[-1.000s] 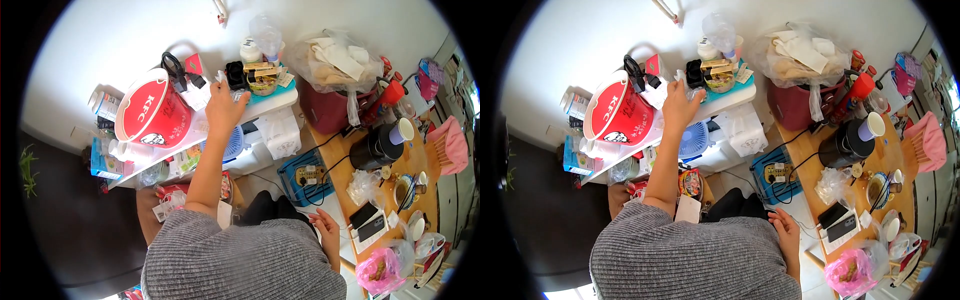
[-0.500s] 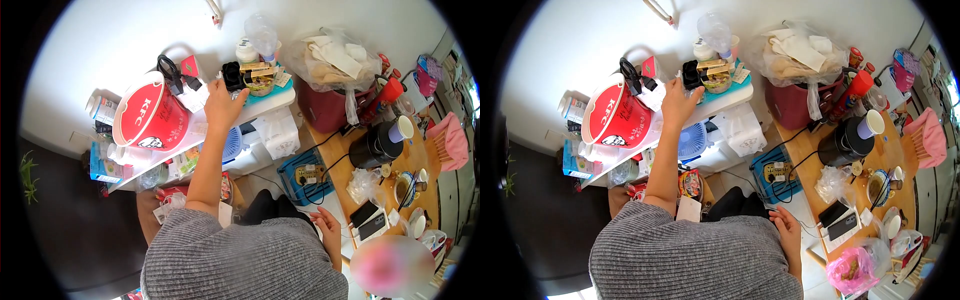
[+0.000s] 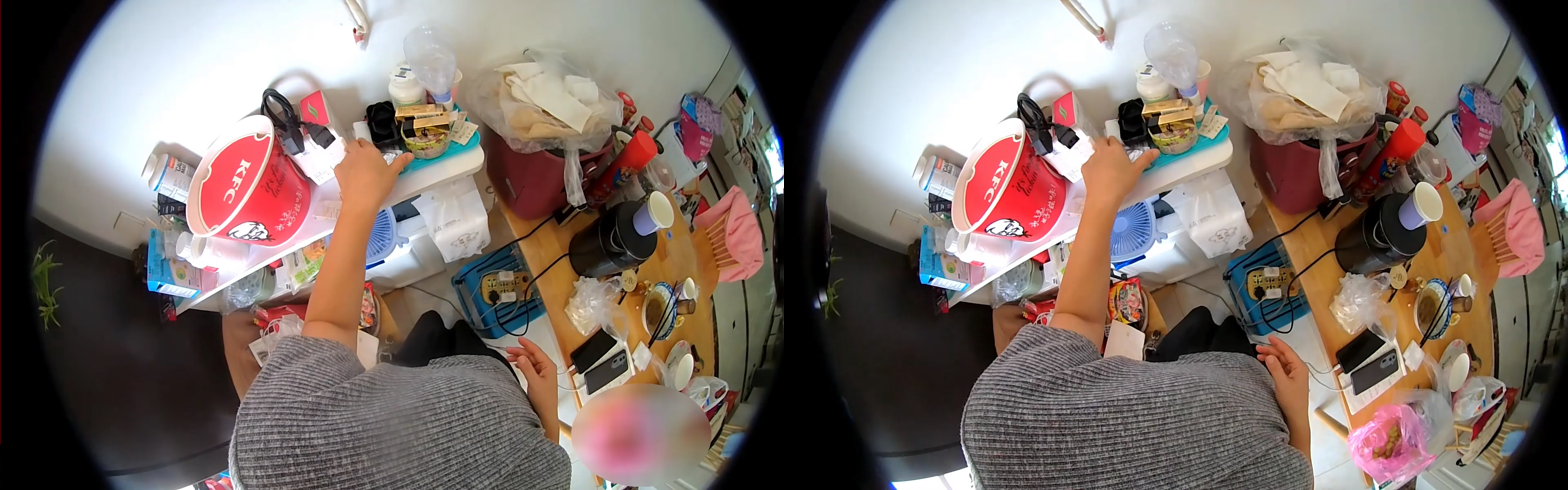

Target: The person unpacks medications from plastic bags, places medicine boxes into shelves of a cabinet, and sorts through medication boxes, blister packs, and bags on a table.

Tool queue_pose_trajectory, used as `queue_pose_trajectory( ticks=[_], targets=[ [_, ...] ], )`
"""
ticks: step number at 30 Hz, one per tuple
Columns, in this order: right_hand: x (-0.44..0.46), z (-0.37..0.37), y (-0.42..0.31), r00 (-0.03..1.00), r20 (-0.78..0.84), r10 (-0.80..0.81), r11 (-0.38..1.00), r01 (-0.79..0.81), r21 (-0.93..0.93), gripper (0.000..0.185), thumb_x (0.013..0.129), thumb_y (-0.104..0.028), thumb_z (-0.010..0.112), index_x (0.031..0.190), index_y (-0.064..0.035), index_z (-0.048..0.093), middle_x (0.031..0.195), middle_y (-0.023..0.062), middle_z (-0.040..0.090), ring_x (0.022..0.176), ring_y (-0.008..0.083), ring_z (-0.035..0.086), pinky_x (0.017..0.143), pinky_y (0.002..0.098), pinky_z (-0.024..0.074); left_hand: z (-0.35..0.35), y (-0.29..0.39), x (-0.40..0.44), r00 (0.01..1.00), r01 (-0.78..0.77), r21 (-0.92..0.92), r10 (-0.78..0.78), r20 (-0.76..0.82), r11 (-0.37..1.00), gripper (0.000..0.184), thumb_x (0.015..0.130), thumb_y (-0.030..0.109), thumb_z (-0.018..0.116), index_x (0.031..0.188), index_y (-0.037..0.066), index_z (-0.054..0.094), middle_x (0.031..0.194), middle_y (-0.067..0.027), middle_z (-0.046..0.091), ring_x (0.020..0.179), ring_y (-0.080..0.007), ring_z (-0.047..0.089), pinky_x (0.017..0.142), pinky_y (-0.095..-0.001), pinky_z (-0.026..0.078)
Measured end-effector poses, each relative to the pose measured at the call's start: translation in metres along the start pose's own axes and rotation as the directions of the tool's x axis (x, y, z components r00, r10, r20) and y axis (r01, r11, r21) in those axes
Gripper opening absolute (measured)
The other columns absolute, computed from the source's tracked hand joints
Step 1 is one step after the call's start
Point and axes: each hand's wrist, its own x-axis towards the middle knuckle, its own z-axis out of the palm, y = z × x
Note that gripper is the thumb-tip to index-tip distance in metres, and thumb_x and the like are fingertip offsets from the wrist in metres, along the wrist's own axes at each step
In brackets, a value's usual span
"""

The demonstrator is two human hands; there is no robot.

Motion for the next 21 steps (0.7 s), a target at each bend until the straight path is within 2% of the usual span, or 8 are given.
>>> queue_pose_trajectory(
  ticks=[5, 7, 13, 16, 19, 21],
  targets=[
    [-0.003, 0.001, -0.003, 1.000, 0.001, -0.002, 1.000, 0.002, -0.012, 0.038, 0.088, -0.007, 0.054, 0.125, 0.0031, 0.050, 0.106, 0.0143, 0.064, 0.093, 0.0165, 0.060, 0.085, 0.0270, 0.0464, 0.007, -0.001, 0.007, 0.999, -0.025, 0.073, 0.023, 0.029, 0.997, 0.090, 0.073, 0.071, 0.054, 0.106, -0.013, 0.055, 0.109, -0.0207, 0.054, 0.086, -0.0307, 0.061, 0.066, -0.0397, 0.050],
    [-0.004, 0.001, -0.002, 1.000, -0.007, -0.012, 1.000, 0.012, -0.008, 0.039, 0.088, -0.012, 0.057, 0.124, 0.0020, 0.052, 0.105, 0.0134, 0.065, 0.091, 0.0158, 0.061, 0.082, 0.0257, 0.0457, 0.008, -0.001, 0.007, 1.000, -0.021, 0.079, 0.019, 0.019, 0.997, 0.093, 0.073, 0.072, 0.052, 0.110, -0.014, 0.054, 0.114, -0.0220, 0.053, 0.088, -0.0313, 0.061, 0.067, -0.0400, 0.051],
    [-0.007, 0.001, 0.002, 1.000, -0.015, -0.012, 1.000, 0.012, -0.010, 0.040, 0.087, -0.014, 0.059, 0.123, 0.0014, 0.053, 0.104, 0.0128, 0.065, 0.090, 0.0155, 0.061, 0.080, 0.0250, 0.0451, -0.008, 0.001, -0.014, 0.996, -0.025, -0.017, 0.023, -0.083, 1.000, 0.090, 0.074, 0.068, 0.055, 0.110, -0.014, 0.053, 0.128, -0.0256, 0.045, 0.091, -0.0364, 0.062, 0.071, -0.0422, 0.051],
    [-0.008, -0.001, 0.003, 1.000, 0.009, 0.003, 1.000, -0.003, -0.013, 0.039, 0.088, -0.010, 0.057, 0.124, 0.0024, 0.051, 0.106, 0.0140, 0.064, 0.093, 0.0165, 0.060, 0.083, 0.0263, 0.0455, -0.010, -0.004, -0.031, 0.980, -0.098, -0.047, 0.089, -0.176, 0.994, 0.086, 0.074, 0.064, 0.059, 0.109, -0.013, 0.053, 0.128, -0.0264, 0.045, 0.087, -0.0370, 0.063, 0.070, -0.0420, 0.051],
    [-0.007, 0.001, 0.001, 0.999, 0.034, 0.013, 1.000, -0.012, -0.025, 0.038, 0.088, -0.007, 0.055, 0.125, 0.0030, 0.050, 0.107, 0.0147, 0.064, 0.095, 0.0171, 0.060, 0.085, 0.0267, 0.0457, -0.020, -0.008, -0.053, 0.941, -0.184, -0.051, 0.160, -0.298, 0.982, 0.080, 0.073, 0.062, 0.061, 0.106, -0.011, 0.056, 0.121, -0.0239, 0.052, 0.085, -0.0353, 0.064, 0.069, -0.0405, 0.051],
    [-0.005, 0.004, 0.001, 0.998, 0.057, 0.020, 0.999, -0.018, -0.034, 0.038, 0.088, -0.007, 0.055, 0.125, 0.0029, 0.050, 0.107, 0.0147, 0.064, 0.095, 0.0171, 0.060, 0.085, 0.0265, 0.0458, -0.038, -0.011, -0.070, 0.974, -0.165, -0.086, 0.148, -0.173, 0.983, 0.076, 0.073, 0.062, 0.061, 0.103, -0.008, 0.059, 0.114, -0.0206, 0.058, 0.084, -0.0337, 0.064, 0.067, -0.0400, 0.051]
  ],
)
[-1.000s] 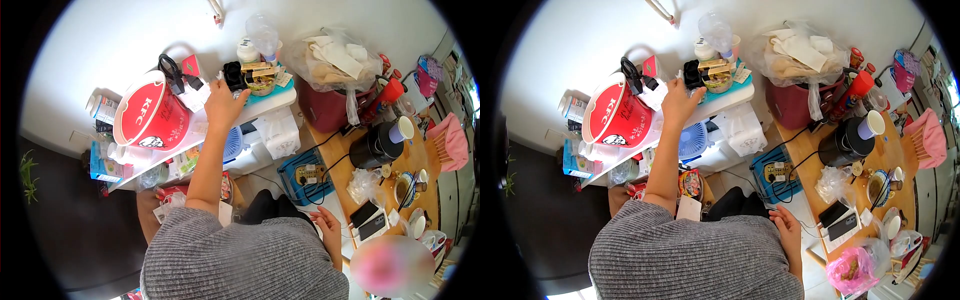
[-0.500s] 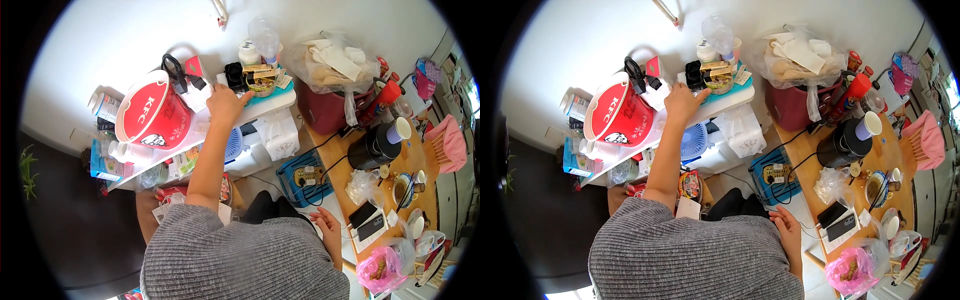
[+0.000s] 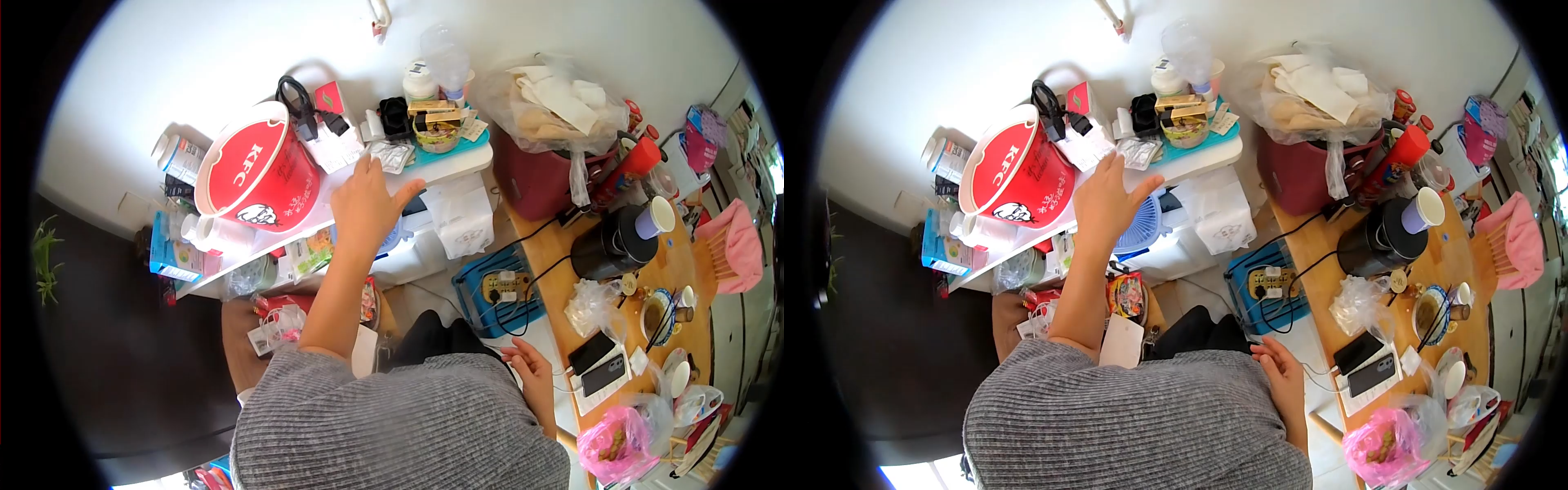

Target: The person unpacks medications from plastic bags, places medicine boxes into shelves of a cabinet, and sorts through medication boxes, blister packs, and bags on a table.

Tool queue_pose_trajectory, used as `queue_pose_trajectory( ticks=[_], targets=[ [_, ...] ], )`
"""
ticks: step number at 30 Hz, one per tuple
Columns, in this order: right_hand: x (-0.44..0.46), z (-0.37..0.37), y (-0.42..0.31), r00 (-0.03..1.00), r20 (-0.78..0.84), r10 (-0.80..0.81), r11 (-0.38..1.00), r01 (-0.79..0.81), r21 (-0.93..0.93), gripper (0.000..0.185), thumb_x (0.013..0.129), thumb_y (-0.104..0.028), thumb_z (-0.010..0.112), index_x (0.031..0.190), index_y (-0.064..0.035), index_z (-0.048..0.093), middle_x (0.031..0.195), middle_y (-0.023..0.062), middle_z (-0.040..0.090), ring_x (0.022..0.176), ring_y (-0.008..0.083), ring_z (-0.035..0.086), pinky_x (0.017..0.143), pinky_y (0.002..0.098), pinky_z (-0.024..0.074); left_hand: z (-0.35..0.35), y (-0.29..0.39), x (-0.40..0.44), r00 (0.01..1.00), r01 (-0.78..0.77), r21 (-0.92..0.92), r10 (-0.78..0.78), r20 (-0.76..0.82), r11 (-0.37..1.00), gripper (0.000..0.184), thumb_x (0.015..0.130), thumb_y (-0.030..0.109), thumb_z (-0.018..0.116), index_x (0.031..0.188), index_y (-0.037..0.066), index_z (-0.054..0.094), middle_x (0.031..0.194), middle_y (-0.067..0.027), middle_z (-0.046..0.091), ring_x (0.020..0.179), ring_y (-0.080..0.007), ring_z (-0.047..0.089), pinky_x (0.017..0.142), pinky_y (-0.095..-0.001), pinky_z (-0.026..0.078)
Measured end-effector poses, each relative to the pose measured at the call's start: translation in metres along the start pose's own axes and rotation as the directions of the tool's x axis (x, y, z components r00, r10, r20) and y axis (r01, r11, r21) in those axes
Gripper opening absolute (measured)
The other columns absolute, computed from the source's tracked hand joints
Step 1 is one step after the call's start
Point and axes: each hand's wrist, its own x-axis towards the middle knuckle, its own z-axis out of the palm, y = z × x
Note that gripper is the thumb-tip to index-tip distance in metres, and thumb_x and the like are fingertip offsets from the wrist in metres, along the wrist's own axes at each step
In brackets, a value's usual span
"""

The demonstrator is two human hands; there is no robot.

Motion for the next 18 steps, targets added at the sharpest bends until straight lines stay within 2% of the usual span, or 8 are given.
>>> queue_pose_trajectory(
  ticks=[1, 2, 6, 9, 10, 13, 14, 18],
  targets=[
    [0.002, 0.001, 0.000, 1.000, 0.016, 0.001, 1.000, -0.001, -0.002, 0.038, 0.088, -0.007, 0.055, 0.125, 0.0028, 0.050, 0.107, 0.0147, 0.064, 0.095, 0.0171, 0.060, 0.085, 0.0264, 0.0458, -0.006, -0.001, -0.008, 0.998, 0.016, -0.015, -0.015, 0.062, 1.000, 0.074, 0.073, 0.061, 0.061, 0.101, -0.007, 0.060, 0.110, -0.0190, 0.060, 0.083, -0.0329, 0.064, 0.066, -0.0398, 0.051],
    [0.003, 0.002, 0.000, 0.999, 0.032, 0.002, 1.000, -0.002, -0.004, 0.038, 0.088, -0.007, 0.054, 0.125, 0.0027, 0.050, 0.107, 0.0147, 0.064, 0.095, 0.0171, 0.060, 0.085, 0.0263, 0.0459, -0.007, -0.006, -0.017, 1.000, 0.011, -0.007, -0.011, 0.006, 1.000, 0.066, 0.072, 0.056, 0.066, 0.097, -0.005, 0.063, 0.103, -0.0141, 0.064, 0.081, -0.0309, 0.064, 0.065, -0.0389, 0.050],
    [0.009, 0.007, 0.000, 0.997, 0.076, 0.021, 0.999, -0.018, -0.044, 0.037, 0.089, -0.006, 0.054, 0.125, 0.0026, 0.051, 0.106, 0.0145, 0.064, 0.093, 0.0168, 0.061, 0.083, 0.0262, 0.0464, -0.027, -0.020, -0.044, 0.987, 0.161, -0.066, -0.161, 0.006, 0.985, 0.055, 0.072, 0.044, 0.071, 0.102, -0.002, 0.064, 0.110, -0.0112, 0.062, 0.092, -0.0286, 0.063, 0.076, -0.0354, 0.049],
    [0.012, 0.008, 0.001, 0.995, 0.095, 0.043, 0.997, -0.037, -0.068, 0.037, 0.089, -0.007, 0.054, 0.124, 0.0024, 0.051, 0.105, 0.0143, 0.064, 0.092, 0.0168, 0.062, 0.082, 0.0263, 0.0469, -0.025, -0.033, -0.059, 0.983, 0.180, -0.061, -0.181, -0.025, 0.982, 0.051, 0.073, 0.044, 0.070, 0.100, 0.000, 0.065, 0.108, -0.0105, 0.063, 0.088, -0.0274, 0.063, 0.075, -0.0354, 0.049],
    [0.013, 0.009, 0.001, 0.994, 0.095, 0.050, 0.996, -0.042, -0.083, 0.037, 0.089, -0.007, 0.054, 0.124, 0.0022, 0.052, 0.105, 0.0144, 0.064, 0.092, 0.0169, 0.062, 0.082, 0.0264, 0.0471, -0.026, -0.033, -0.060, 0.971, 0.236, -0.141, -0.238, -0.002, 0.962, 0.043, 0.071, 0.036, 0.073, 0.098, 0.003, 0.066, 0.102, -0.0098, 0.063, 0.084, -0.0266, 0.062, 0.073, -0.0348, 0.049],
    [0.013, 0.011, -0.003, 0.994, 0.088, 0.066, 0.992, -0.056, -0.110, 0.037, 0.088, -0.007, 0.054, 0.124, 0.0018, 0.052, 0.104, 0.0145, 0.065, 0.091, 0.0171, 0.062, 0.081, 0.0265, 0.0474, -0.007, -0.038, -0.058, 0.971, 0.059, -0.184, -0.099, -0.217, 0.981, 0.036, 0.067, 0.029, 0.075, 0.095, 0.008, 0.066, 0.095, -0.0044, 0.062, 0.081, -0.0246, 0.061, 0.068, -0.0355, 0.046],
    [0.012, 0.011, -0.005, 0.994, 0.083, 0.070, 0.991, -0.060, -0.116, 0.037, 0.088, -0.008, 0.055, 0.124, 0.0016, 0.052, 0.104, 0.0145, 0.065, 0.091, 0.0171, 0.062, 0.081, 0.0265, 0.0475, 0.001, -0.036, -0.052, 0.957, -0.030, -0.196, -0.029, -0.290, 0.980, 0.032, 0.065, 0.022, 0.076, 0.092, 0.009, 0.066, 0.086, -0.0029, 0.059, 0.077, -0.0228, 0.058, 0.065, -0.0345, 0.044],
    [0.010, 0.013, -0.008, 0.995, 0.069, 0.077, 0.988, -0.067, -0.140, 0.036, 0.089, -0.008, 0.054, 0.124, 0.0015, 0.052, 0.105, 0.0142, 0.065, 0.091, 0.0170, 0.062, 0.081, 0.0264, 0.0475, 0.016, -0.024, -0.026, 0.957, -0.056, -0.254, -0.021, -0.291, 0.966, 0.029, 0.065, 0.016, 0.076, 0.091, 0.007, 0.065, 0.080, -0.0057, 0.056, 0.072, -0.0245, 0.058, 0.062, -0.0349, 0.045]
  ],
)
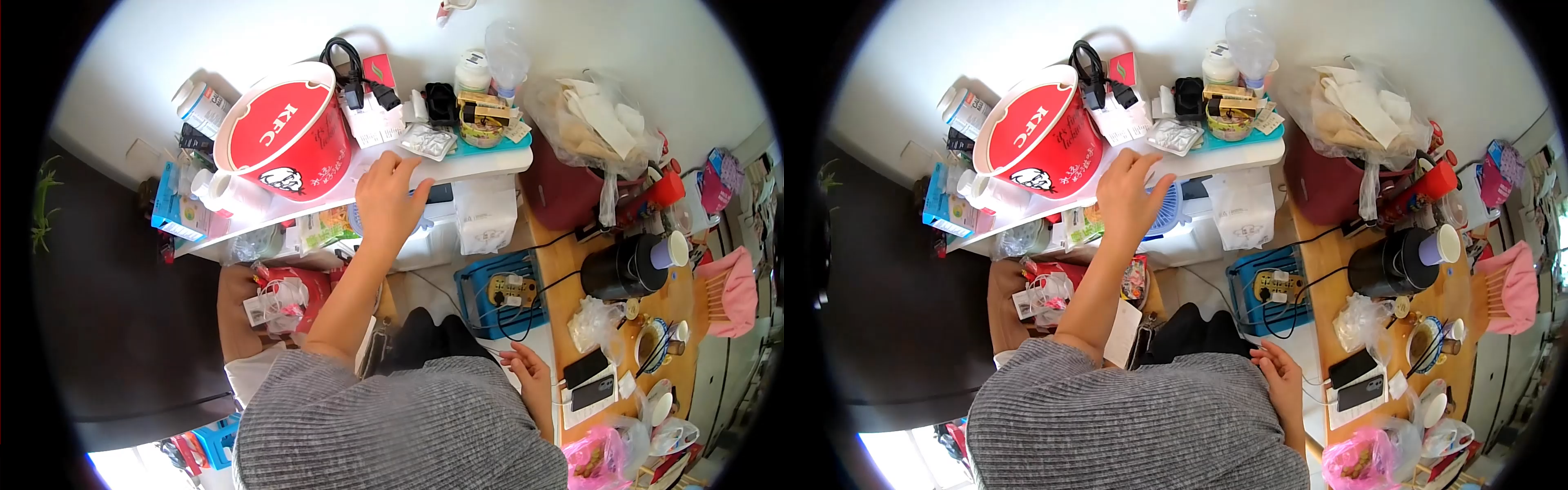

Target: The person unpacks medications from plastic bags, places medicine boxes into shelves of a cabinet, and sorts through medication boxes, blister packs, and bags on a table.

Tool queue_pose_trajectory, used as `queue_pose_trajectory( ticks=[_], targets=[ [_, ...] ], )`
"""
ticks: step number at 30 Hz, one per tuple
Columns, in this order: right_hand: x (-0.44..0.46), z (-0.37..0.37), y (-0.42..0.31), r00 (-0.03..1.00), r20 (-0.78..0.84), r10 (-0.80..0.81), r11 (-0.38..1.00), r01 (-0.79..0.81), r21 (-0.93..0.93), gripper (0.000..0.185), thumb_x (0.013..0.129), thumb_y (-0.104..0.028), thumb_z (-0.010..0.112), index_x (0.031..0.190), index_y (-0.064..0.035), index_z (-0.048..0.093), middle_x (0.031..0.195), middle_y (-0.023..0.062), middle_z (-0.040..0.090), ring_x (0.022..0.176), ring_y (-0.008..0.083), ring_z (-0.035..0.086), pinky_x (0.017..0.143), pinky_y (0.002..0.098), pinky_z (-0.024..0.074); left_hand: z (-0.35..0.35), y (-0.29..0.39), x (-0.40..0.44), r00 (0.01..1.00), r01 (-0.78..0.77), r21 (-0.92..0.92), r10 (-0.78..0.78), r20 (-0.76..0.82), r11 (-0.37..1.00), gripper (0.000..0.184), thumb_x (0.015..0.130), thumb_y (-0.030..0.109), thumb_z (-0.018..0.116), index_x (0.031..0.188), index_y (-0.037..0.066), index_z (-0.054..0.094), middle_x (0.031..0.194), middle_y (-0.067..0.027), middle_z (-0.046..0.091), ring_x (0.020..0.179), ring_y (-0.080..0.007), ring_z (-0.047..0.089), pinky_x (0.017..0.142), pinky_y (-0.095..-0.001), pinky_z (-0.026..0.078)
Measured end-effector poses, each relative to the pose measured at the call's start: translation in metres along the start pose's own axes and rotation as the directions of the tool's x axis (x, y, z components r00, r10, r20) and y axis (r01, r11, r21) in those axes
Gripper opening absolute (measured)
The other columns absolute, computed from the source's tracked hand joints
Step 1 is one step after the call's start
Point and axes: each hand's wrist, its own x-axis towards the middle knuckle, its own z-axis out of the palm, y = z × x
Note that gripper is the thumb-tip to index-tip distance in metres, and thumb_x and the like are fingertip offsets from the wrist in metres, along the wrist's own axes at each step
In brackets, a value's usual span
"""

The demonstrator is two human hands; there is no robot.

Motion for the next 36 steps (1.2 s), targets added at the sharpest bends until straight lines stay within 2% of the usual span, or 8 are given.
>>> queue_pose_trajectory(
  ticks=[14, 23, 25, 26, 27, 29, 33, 36],
  targets=[
    [-0.006, -0.009, 0.014, 0.994, -0.094, -0.046, 0.996, 0.053, 0.076, 0.035, 0.088, -0.011, 0.055, 0.121, 0.0019, 0.054, 0.102, 0.0126, 0.066, 0.088, 0.0152, 0.062, 0.079, 0.0250, 0.0458, 0.046, -0.001, 0.022, 0.998, -0.018, 0.092, 0.012, 0.065, 0.996, 0.025, 0.064, 0.014, 0.073, 0.088, 0.011, 0.067, 0.078, -0.0039, 0.053, 0.072, -0.0223, 0.058, 0.059, -0.0362, 0.044],
    [-0.003, -0.010, 0.013, 0.993, -0.105, -0.045, 0.993, 0.056, 0.102, 0.035, 0.088, -0.009, 0.054, 0.121, 0.0017, 0.054, 0.101, 0.0125, 0.066, 0.088, 0.0154, 0.062, 0.078, 0.0251, 0.0458, 0.020, -0.002, 0.024, 0.919, -0.245, 0.064, 0.252, -0.304, 0.968, 0.015, 0.071, 0.008, 0.071, 0.085, 0.011, 0.069, 0.078, -0.0050, 0.060, 0.063, -0.0187, 0.056, 0.059, -0.0291, 0.044],
    [-0.002, -0.011, 0.013, 0.993, -0.106, -0.044, 0.994, 0.054, 0.095, 0.034, 0.088, -0.009, 0.054, 0.121, 0.0016, 0.054, 0.101, 0.0125, 0.066, 0.088, 0.0155, 0.062, 0.079, 0.0253, 0.0458, 0.008, 0.009, 0.017, 0.941, -0.161, -0.219, 0.083, -0.327, 0.962, 0.012, 0.074, 0.008, 0.071, 0.086, 0.008, 0.068, 0.078, -0.0051, 0.062, 0.064, -0.0148, 0.056, 0.060, -0.0264, 0.044],
    [-0.001, -0.011, 0.013, 0.994, -0.105, -0.042, 0.994, 0.051, 0.092, 0.034, 0.088, -0.009, 0.054, 0.121, 0.0015, 0.054, 0.101, 0.0125, 0.066, 0.088, 0.0155, 0.062, 0.079, 0.0255, 0.0458, 0.002, 0.015, 0.013, 0.948, -0.116, -0.355, -0.004, -0.320, 0.928, 0.011, 0.076, 0.009, 0.070, 0.087, 0.006, 0.068, 0.077, -0.0051, 0.063, 0.064, -0.0129, 0.056, 0.060, -0.0250, 0.044],
    [-0.001, -0.011, 0.011, 0.995, -0.098, -0.034, 0.994, 0.044, 0.096, 0.034, 0.089, -0.008, 0.054, 0.121, 0.0020, 0.053, 0.102, 0.0128, 0.066, 0.089, 0.0156, 0.061, 0.080, 0.0255, 0.0461, -0.004, 0.021, 0.009, 0.964, 0.068, -0.588, -0.204, -0.168, 0.806, 0.010, 0.078, 0.009, 0.069, 0.087, 0.005, 0.067, 0.077, -0.0048, 0.063, 0.064, -0.0116, 0.056, 0.060, -0.0242, 0.044],
    [0.000, -0.011, 0.007, 0.996, -0.085, -0.023, 0.994, 0.031, 0.101, 0.035, 0.089, -0.006, 0.053, 0.123, 0.0028, 0.052, 0.104, 0.0134, 0.065, 0.090, 0.0157, 0.061, 0.083, 0.0255, 0.0466, -0.013, 0.031, 0.002, 0.858, 0.421, -0.839, -0.451, 0.245, 0.345, 0.011, 0.082, 0.010, 0.067, 0.088, 0.002, 0.066, 0.077, -0.0040, 0.064, 0.065, -0.0091, 0.055, 0.061, -0.0225, 0.044],
    [0.003, -0.011, 0.008, 0.997, -0.062, -0.035, 0.995, 0.041, 0.086, 0.035, 0.089, -0.006, 0.053, 0.123, 0.0032, 0.051, 0.104, 0.0133, 0.065, 0.091, 0.0154, 0.061, 0.083, 0.0254, 0.0466, -0.003, 0.017, -0.001, 0.746, 0.562, -0.823, -0.483, 0.458, 0.087, 0.013, 0.083, 0.014, 0.067, 0.090, 0.003, 0.066, 0.078, -0.0023, 0.064, 0.068, -0.0070, 0.057, 0.062, -0.0199, 0.045],
    [0.002, -0.011, 0.008, 0.998, -0.059, -0.033, 0.995, 0.039, 0.091, 0.036, 0.089, -0.007, 0.053, 0.123, 0.0035, 0.051, 0.104, 0.0133, 0.065, 0.091, 0.0153, 0.060, 0.083, 0.0252, 0.0466, -0.005, 0.018, -0.002, 0.747, 0.560, -0.825, -0.475, 0.465, 0.072, 0.015, 0.083, 0.016, 0.068, 0.091, 0.003, 0.066, 0.078, -0.0017, 0.064, 0.068, -0.0063, 0.057, 0.062, -0.0196, 0.045]
  ],
)
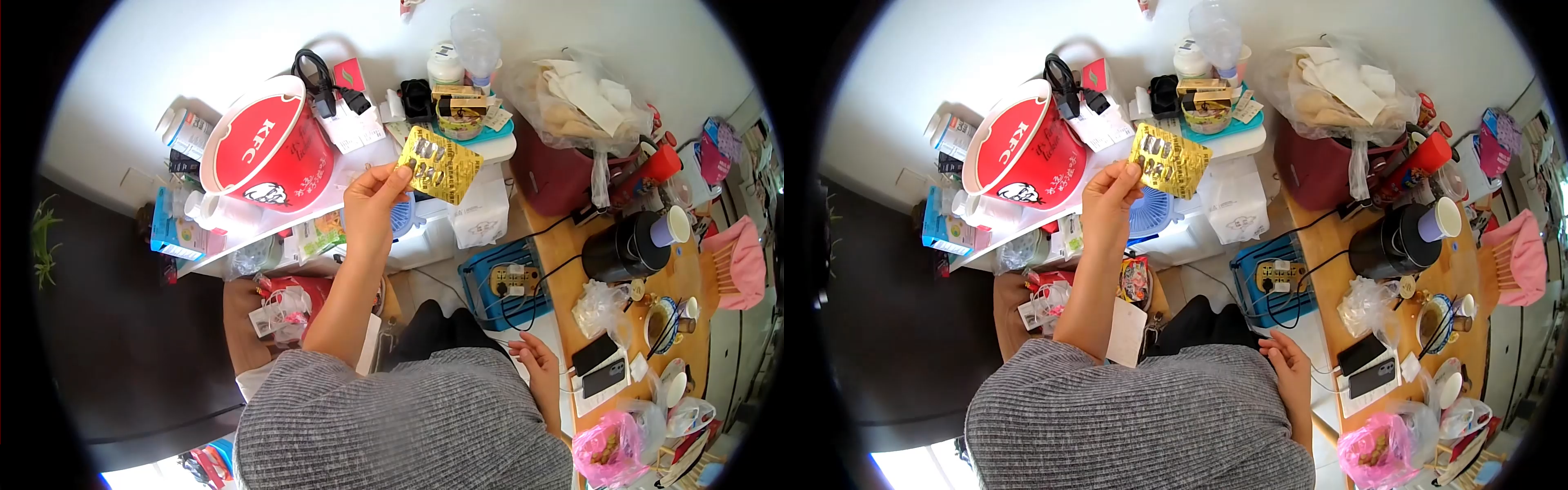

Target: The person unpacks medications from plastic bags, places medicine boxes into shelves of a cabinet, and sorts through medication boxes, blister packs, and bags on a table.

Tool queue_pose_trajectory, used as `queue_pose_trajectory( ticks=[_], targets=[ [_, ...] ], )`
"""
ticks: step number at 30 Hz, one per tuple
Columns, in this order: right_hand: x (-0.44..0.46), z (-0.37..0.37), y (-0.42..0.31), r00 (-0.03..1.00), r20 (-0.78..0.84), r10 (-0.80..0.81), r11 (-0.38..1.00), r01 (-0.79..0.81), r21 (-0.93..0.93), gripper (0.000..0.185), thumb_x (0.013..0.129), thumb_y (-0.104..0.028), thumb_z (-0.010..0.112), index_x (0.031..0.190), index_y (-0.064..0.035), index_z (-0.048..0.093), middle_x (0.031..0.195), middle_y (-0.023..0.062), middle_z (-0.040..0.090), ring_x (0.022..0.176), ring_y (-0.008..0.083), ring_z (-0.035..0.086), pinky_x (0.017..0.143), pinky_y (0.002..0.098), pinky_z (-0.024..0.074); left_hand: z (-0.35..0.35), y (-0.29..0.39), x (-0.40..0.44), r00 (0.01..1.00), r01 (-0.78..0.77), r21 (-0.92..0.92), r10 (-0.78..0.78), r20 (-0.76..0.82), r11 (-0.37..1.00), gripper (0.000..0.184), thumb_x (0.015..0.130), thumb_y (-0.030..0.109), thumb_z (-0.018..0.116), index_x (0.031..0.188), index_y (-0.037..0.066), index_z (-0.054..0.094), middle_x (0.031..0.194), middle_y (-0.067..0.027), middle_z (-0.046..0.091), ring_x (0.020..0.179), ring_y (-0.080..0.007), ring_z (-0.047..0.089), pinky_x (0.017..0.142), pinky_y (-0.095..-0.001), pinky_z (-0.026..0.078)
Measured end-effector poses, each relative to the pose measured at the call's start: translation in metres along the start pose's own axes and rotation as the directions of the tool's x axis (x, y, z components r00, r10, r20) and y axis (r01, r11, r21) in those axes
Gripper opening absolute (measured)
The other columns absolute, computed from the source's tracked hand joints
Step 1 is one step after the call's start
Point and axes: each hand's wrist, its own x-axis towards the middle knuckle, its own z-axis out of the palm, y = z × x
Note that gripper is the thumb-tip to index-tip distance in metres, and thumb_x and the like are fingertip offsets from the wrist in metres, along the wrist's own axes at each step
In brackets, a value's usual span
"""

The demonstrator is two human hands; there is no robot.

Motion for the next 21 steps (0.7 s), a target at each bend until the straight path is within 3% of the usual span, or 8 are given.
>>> queue_pose_trajectory(
  ticks=[9, 11, 13, 14, 16, 19, 21],
  targets=[
    [-0.004, 0.000, 0.001, 1.000, -0.018, 0.008, 1.000, -0.008, 0.012, 0.037, 0.089, -0.007, 0.053, 0.124, 0.0030, 0.051, 0.105, 0.0135, 0.064, 0.092, 0.0153, 0.060, 0.083, 0.0251, 0.0462, 0.003, -0.008, -0.004, 0.998, -0.003, 0.018, 0.002, 0.063, 1.000, 0.015, 0.081, 0.013, 0.069, 0.090, 0.001, 0.067, 0.077, -0.0031, 0.065, 0.068, -0.0075, 0.058, 0.062, -0.0198, 0.045],
    [-0.005, 0.000, 0.001, 1.000, -0.021, 0.013, 1.000, -0.013, 0.010, 0.037, 0.089, -0.007, 0.054, 0.124, 0.0027, 0.051, 0.105, 0.0135, 0.064, 0.092, 0.0152, 0.060, 0.084, 0.0251, 0.0461, 0.010, -0.006, -0.017, 0.973, -0.004, 0.157, -0.033, 0.230, 0.988, 0.013, 0.080, 0.011, 0.069, 0.088, 0.001, 0.068, 0.077, -0.0029, 0.066, 0.069, -0.0075, 0.059, 0.064, -0.0201, 0.046],
    [-0.005, 0.001, 0.002, 0.999, -0.038, -0.009, 1.000, 0.009, 0.014, 0.037, 0.089, -0.009, 0.054, 0.123, 0.0022, 0.051, 0.104, 0.0128, 0.065, 0.091, 0.0155, 0.060, 0.083, 0.0259, 0.0455, 0.019, -0.014, -0.034, 0.896, -0.110, 0.306, -0.039, 0.442, 0.946, 0.010, 0.077, 0.009, 0.071, 0.084, 0.002, 0.069, 0.078, -0.0029, 0.067, 0.070, -0.0072, 0.060, 0.066, -0.0212, 0.047],
    [-0.006, 0.002, 0.003, 0.999, -0.046, -0.019, 1.000, 0.020, 0.016, 0.036, 0.089, -0.010, 0.055, 0.123, 0.0019, 0.052, 0.103, 0.0125, 0.065, 0.091, 0.0156, 0.060, 0.083, 0.0263, 0.0452, 0.027, -0.008, -0.047, 0.831, -0.153, 0.435, -0.122, 0.542, 0.887, 0.008, 0.076, 0.003, 0.070, 0.083, 0.001, 0.068, 0.079, -0.0030, 0.066, 0.070, -0.0083, 0.060, 0.066, -0.0218, 0.048],
    [-0.006, 0.005, -0.001, 0.994, -0.043, -0.101, 0.994, 0.102, 0.040, 0.037, 0.088, -0.010, 0.057, 0.123, 0.0026, 0.051, 0.102, 0.0114, 0.065, 0.093, 0.0155, 0.060, 0.084, 0.0255, 0.0453, 0.033, -0.025, -0.070, 0.722, 0.005, 0.382, -0.267, 0.638, 0.924, 0.011, 0.075, 0.008, 0.073, 0.084, 0.002, 0.069, 0.079, -0.0034, 0.066, 0.071, -0.0087, 0.061, 0.066, -0.0227, 0.049],
    [-0.006, 0.010, -0.010, 0.977, -0.042, -0.209, 0.974, 0.212, 0.080, 0.034, 0.088, -0.010, 0.058, 0.119, 0.0034, 0.053, 0.100, 0.0089, 0.064, 0.092, 0.0145, 0.059, 0.084, 0.0255, 0.0454, 0.043, -0.039, -0.102, 0.622, -0.049, 0.335, -0.234, 0.747, 0.941, 0.013, 0.076, 0.010, 0.072, 0.085, 0.001, 0.069, 0.075, -0.0055, 0.066, 0.066, -0.0083, 0.061, 0.063, -0.0224, 0.050],
    [-0.007, 0.009, -0.014, 0.970, -0.038, -0.240, 0.968, 0.242, 0.064, 0.031, 0.088, -0.011, 0.059, 0.115, 0.0040, 0.055, 0.098, 0.0074, 0.064, 0.091, 0.0137, 0.058, 0.083, 0.0257, 0.0455, 0.046, -0.041, -0.115, 0.584, 0.036, 0.349, -0.303, 0.753, 0.936, 0.015, 0.076, 0.011, 0.072, 0.085, 0.000, 0.069, 0.075, -0.0058, 0.066, 0.067, -0.0086, 0.061, 0.064, -0.0226, 0.050]
  ],
)
